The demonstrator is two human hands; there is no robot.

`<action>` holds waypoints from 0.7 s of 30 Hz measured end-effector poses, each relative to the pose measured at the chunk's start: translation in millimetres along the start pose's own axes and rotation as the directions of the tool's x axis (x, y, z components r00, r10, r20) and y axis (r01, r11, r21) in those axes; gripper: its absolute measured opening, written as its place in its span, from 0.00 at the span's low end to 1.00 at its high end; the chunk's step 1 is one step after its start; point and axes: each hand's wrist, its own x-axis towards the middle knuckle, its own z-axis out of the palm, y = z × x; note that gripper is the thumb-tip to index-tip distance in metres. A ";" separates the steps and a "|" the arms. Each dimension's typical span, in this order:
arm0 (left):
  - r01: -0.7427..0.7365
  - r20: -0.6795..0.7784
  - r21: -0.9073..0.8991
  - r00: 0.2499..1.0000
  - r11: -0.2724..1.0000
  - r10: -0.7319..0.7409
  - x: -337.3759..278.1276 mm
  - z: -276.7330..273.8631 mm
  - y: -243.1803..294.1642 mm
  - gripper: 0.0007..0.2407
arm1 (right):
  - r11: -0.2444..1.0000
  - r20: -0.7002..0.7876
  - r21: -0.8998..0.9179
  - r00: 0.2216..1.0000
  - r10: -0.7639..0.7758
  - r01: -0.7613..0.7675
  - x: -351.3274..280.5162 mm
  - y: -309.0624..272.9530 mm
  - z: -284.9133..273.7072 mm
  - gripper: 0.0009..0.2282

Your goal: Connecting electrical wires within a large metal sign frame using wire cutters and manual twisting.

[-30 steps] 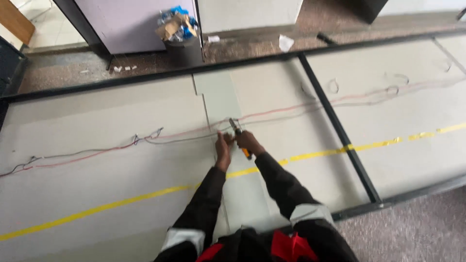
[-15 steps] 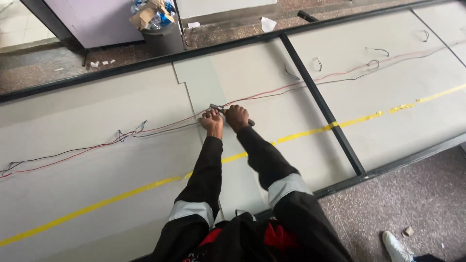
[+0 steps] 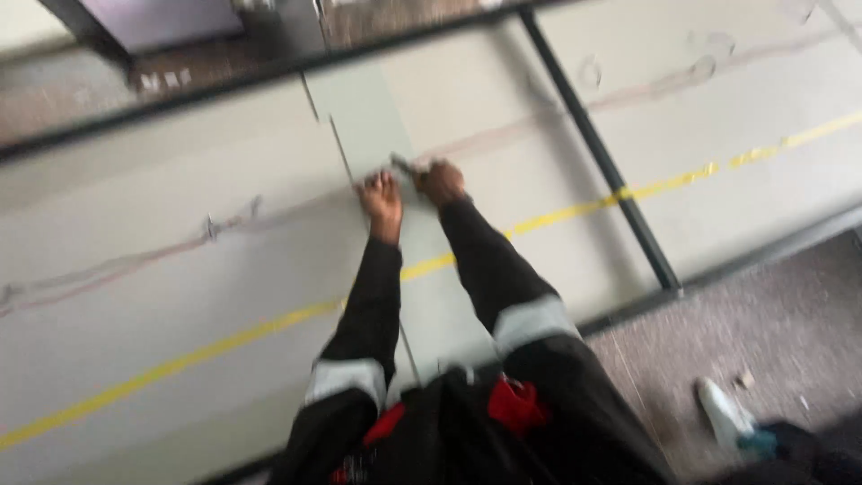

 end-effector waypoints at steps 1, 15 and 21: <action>0.022 -0.008 0.024 1.000 0.999 -0.022 5.0 -2.9 4.1 0.21 | 0.999 0.028 -0.039 0.999 -0.030 0.031 -1.4 10.5 -3.6 0.12; -0.387 0.342 0.817 0.922 0.428 0.180 -5.4 11.1 14.9 0.12 | 0.645 -0.013 -0.744 0.962 -0.273 0.173 -23.2 84.3 72.9 0.21; -0.421 0.360 0.885 0.889 0.200 0.283 -10.3 35.0 18.6 0.14 | 0.881 -0.227 0.338 0.937 -0.264 0.330 -45.0 -47.1 26.7 0.21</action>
